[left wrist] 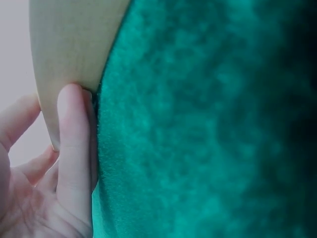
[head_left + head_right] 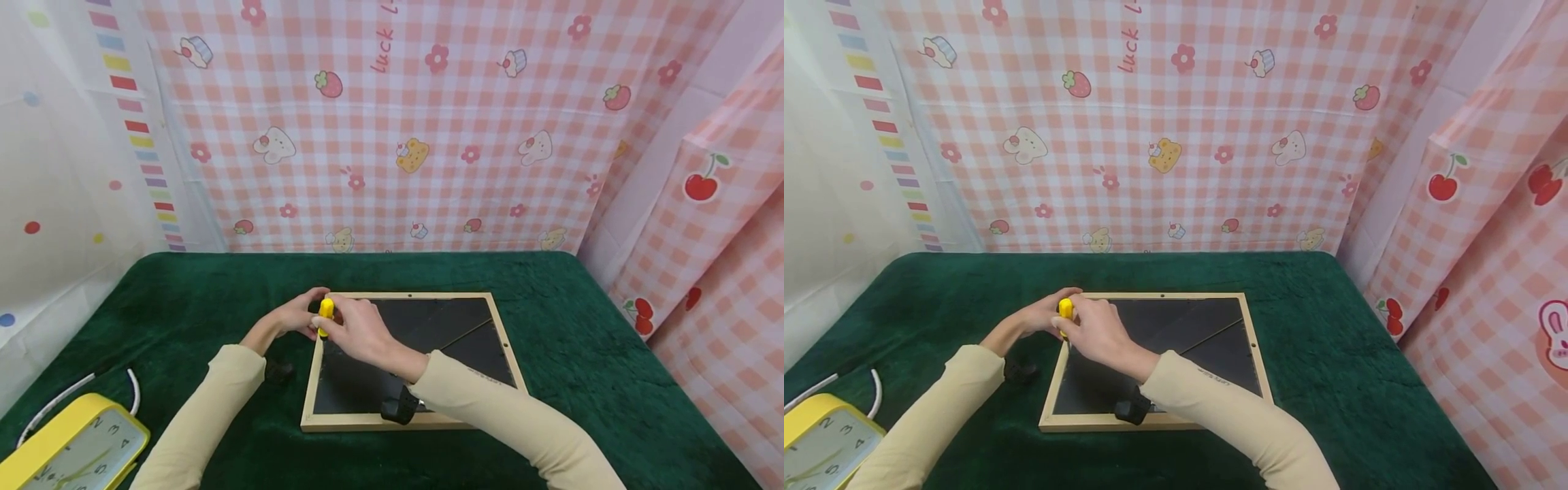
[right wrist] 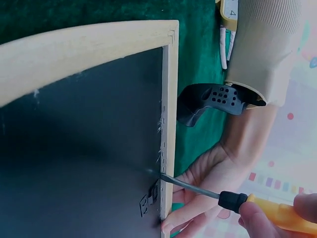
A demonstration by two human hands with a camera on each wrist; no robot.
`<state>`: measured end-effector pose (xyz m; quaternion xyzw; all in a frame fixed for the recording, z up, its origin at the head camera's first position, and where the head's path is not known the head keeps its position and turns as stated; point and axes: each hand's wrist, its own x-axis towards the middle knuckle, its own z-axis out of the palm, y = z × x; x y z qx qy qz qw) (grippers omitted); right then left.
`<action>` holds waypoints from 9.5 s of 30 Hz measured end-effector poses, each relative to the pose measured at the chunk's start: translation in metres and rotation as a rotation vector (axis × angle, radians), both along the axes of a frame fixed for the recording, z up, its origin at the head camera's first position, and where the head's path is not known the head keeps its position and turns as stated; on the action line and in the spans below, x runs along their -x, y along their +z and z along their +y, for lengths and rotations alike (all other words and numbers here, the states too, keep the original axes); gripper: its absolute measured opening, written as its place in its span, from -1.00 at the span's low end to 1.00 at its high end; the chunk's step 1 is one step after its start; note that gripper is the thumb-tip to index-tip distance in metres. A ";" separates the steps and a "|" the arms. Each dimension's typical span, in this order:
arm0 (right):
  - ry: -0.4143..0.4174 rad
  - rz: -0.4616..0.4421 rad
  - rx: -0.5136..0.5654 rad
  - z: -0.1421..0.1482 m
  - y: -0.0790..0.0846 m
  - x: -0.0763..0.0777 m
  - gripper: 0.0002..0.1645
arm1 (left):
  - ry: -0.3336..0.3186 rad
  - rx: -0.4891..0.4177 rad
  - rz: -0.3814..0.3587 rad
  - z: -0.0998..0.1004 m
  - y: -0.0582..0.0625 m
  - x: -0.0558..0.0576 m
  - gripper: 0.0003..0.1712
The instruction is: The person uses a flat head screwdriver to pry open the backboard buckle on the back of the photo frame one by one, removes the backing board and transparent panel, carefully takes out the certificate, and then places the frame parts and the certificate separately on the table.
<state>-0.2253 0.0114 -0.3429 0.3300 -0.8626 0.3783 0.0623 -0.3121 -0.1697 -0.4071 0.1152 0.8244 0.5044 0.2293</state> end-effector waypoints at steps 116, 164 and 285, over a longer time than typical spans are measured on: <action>-0.497 -0.646 0.115 0.242 -0.044 0.089 -0.16 | -0.735 -0.048 0.008 0.048 0.011 -0.142 -0.84; -0.047 -0.818 0.659 0.146 -0.049 0.043 -0.48 | -0.007 0.216 0.172 0.053 -0.002 0.007 -0.24; 0.019 -0.442 0.338 0.125 -0.013 0.007 -0.71 | -0.080 -0.110 -0.108 0.052 -0.006 0.005 -0.17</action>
